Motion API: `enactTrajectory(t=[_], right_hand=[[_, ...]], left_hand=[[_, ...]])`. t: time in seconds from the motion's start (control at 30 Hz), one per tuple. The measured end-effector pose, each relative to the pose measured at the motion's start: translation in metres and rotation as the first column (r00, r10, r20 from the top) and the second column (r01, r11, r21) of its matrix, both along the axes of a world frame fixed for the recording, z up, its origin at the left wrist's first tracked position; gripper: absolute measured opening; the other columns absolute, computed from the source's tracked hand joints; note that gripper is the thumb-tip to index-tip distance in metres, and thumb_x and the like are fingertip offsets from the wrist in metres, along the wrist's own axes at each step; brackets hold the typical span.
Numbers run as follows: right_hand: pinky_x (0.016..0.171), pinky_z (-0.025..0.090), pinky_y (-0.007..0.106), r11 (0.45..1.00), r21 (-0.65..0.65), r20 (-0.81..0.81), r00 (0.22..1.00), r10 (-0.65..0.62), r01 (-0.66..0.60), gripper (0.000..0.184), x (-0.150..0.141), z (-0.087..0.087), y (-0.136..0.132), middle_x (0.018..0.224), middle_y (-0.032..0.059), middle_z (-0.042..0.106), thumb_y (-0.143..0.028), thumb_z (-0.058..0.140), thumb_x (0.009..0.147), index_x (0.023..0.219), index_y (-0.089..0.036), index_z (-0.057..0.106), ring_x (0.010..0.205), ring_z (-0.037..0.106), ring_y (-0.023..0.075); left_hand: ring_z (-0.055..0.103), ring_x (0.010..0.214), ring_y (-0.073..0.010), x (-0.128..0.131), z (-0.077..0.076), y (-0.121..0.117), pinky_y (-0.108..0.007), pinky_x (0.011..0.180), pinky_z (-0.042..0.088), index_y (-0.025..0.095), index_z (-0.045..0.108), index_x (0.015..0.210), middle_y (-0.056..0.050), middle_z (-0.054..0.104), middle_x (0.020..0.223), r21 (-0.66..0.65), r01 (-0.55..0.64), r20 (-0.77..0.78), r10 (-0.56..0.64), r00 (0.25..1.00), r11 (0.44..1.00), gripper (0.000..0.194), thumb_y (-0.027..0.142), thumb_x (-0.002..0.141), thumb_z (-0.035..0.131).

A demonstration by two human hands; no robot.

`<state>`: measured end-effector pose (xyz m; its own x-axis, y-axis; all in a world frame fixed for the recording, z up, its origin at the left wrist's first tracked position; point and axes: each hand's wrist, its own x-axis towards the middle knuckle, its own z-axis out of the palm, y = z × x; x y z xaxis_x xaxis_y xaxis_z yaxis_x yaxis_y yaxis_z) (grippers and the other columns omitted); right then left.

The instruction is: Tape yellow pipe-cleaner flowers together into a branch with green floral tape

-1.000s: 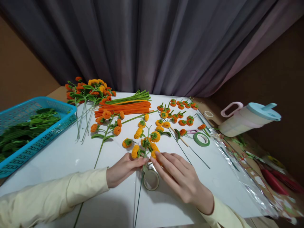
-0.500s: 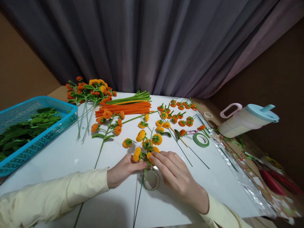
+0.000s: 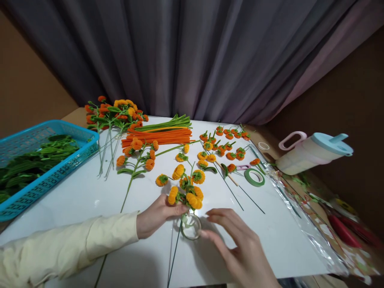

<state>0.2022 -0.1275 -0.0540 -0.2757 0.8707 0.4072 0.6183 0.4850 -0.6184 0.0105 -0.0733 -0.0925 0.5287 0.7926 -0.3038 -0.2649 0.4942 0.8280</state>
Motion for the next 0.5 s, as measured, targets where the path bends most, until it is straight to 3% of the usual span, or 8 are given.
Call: enactTrajectory(t=[0.1, 0.3, 0.4, 0.5], right_hand=[[0.075, 0.052, 0.03, 0.986, -0.163, -0.205, 0.978, -0.045, 0.011, 0.029, -0.02, -0.014, -0.002, 0.092, 0.0079, 0.068, -0.035, 0.072, 0.076, 0.097, -0.018, 0.063, 0.087, 0.063, 0.0233], [0.067, 0.05, 0.025, 0.868, -0.481, -0.441, 0.823, -0.358, 0.12, 0.02, -0.05, -0.029, -0.001, 0.076, 0.0035, 0.067, -0.036, 0.068, 0.076, 0.08, -0.018, 0.061, 0.074, 0.063, 0.0192], [0.066, 0.049, 0.025, 0.836, -0.538, -0.458, 0.797, -0.393, 0.103, 0.021, -0.055, -0.031, -0.005, 0.072, 0.0038, 0.066, -0.037, 0.067, 0.075, 0.076, -0.017, 0.063, 0.071, 0.062, 0.0189], [0.068, 0.047, 0.027, 0.846, -0.509, -0.433, 0.802, -0.413, 0.161, 0.019, -0.058, -0.035, -0.007, 0.073, 0.0052, 0.066, -0.036, 0.064, 0.077, 0.077, -0.017, 0.067, 0.073, 0.06, 0.0203]], left_hand=[[0.054, 0.074, -0.0158, 0.0, 0.001, 0.0, -0.03, 0.078, 0.041, 0.011, 0.065, 0.074, -0.003, 0.061, 0.07, 0.01, 0.007, 0.012, -0.007, 1.0, 1.0, 0.024, 0.032, 0.069, 0.076], [0.053, 0.071, -0.0128, 0.0, -0.001, -0.002, -0.025, 0.072, 0.042, 0.011, 0.063, 0.065, -0.001, 0.059, 0.068, -0.02, -0.028, 0.003, 0.028, 1.0, 0.999, 0.023, 0.03, 0.068, 0.077], [0.051, 0.066, -0.0112, 0.0, -0.002, -0.002, -0.023, 0.066, 0.042, 0.012, 0.061, 0.062, 0.0, 0.058, 0.064, -0.023, -0.035, -0.002, 0.035, 0.999, 0.999, 0.024, 0.03, 0.068, 0.077], [0.051, 0.064, -0.0109, 0.0, -0.002, -0.002, -0.023, 0.064, 0.042, 0.012, 0.061, 0.06, 0.0, 0.058, 0.062, -0.031, -0.035, 0.014, 0.035, 0.999, 0.999, 0.024, 0.029, 0.069, 0.076]])
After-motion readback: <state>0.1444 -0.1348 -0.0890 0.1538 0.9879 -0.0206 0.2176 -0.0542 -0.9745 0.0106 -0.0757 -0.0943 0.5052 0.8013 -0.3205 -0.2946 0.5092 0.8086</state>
